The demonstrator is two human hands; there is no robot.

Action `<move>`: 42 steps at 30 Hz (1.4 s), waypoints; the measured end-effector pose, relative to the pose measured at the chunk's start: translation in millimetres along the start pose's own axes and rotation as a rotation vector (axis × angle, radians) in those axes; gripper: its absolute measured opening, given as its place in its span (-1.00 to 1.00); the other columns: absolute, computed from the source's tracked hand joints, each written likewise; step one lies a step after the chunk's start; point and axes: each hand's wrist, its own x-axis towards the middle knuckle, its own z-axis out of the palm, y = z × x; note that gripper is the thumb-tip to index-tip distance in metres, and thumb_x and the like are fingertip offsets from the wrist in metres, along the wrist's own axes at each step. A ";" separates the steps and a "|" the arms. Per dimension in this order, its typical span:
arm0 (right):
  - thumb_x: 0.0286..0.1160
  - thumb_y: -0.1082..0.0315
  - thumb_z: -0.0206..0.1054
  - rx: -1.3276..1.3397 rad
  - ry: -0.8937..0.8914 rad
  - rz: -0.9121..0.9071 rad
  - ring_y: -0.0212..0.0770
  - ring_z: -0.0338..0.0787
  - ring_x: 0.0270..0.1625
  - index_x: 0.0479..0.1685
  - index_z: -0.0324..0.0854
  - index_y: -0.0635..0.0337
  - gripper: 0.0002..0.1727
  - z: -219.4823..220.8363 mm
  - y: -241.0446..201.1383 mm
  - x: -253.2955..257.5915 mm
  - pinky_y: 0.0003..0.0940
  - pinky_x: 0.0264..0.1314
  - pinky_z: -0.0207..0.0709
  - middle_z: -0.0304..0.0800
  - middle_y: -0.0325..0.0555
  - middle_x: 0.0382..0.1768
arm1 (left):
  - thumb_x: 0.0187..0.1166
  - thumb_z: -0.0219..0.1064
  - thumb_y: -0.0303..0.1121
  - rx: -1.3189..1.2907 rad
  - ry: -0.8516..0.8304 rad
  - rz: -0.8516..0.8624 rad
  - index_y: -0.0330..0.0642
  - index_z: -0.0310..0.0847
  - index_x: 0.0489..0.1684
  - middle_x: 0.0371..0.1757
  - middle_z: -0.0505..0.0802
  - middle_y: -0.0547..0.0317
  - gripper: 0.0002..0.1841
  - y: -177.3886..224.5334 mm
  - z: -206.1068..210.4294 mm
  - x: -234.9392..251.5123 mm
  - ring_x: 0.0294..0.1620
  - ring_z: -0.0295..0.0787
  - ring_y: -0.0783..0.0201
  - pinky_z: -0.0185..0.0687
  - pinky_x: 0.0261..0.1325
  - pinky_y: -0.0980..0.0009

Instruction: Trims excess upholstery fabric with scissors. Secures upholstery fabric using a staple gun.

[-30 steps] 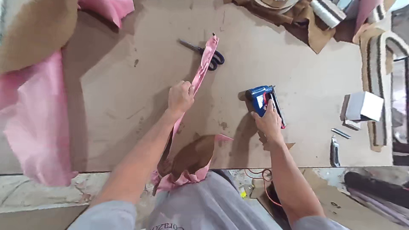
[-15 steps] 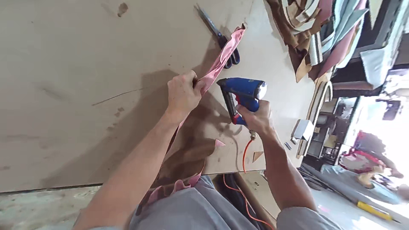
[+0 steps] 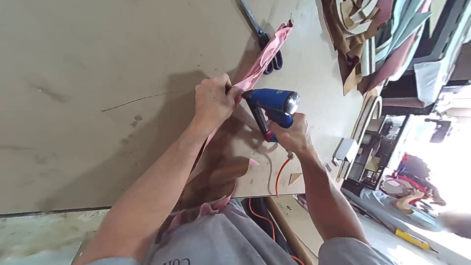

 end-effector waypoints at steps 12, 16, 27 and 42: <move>0.25 -0.01 0.46 -0.003 0.064 0.090 -0.36 0.76 -0.50 -0.40 0.75 -0.06 -0.75 10.2 2.1 -34.7 -0.12 -0.42 0.63 0.74 -0.35 -0.58 | 0.66 0.26 -0.05 0.025 -0.067 -0.013 -0.18 0.75 -0.07 -0.24 0.87 -0.06 -0.64 1.1 -4.8 -1.4 -0.13 0.84 -0.08 0.62 -0.03 -0.22; 0.53 -0.05 0.34 -0.126 0.277 0.349 0.19 0.84 -0.01 0.49 0.53 0.07 -0.39 -3.9 50.6 -28.1 0.35 0.05 0.60 0.85 0.15 -0.09 | 0.65 0.31 -0.01 0.200 -0.050 0.077 -0.31 0.66 0.11 -0.02 0.82 -0.25 -0.54 0.7 -14.8 -54.3 0.08 0.80 -0.24 0.68 0.13 -0.24; 0.58 0.07 0.29 0.008 0.468 0.065 0.20 0.52 0.59 0.66 0.43 0.08 -0.35 13.7 101.3 -31.0 0.28 0.50 0.46 0.49 0.13 0.60 | 0.70 0.31 -0.13 0.201 0.038 0.252 -0.30 0.70 -0.28 -0.20 0.78 -0.06 -0.65 16.6 -4.0 -50.0 -0.17 0.78 0.04 0.72 -0.06 -0.01; 0.89 -0.05 -0.27 0.762 0.485 -0.519 -0.16 0.27 0.82 0.86 0.14 0.17 -0.29 55.2 26.1 -2.5 -0.06 0.85 0.19 0.18 -0.06 0.85 | 0.74 0.30 -0.13 -0.181 0.070 0.201 -0.30 0.66 -0.11 -0.39 0.74 0.03 -0.66 67.6 17.4 -58.6 -0.42 0.69 0.22 0.71 -0.25 0.18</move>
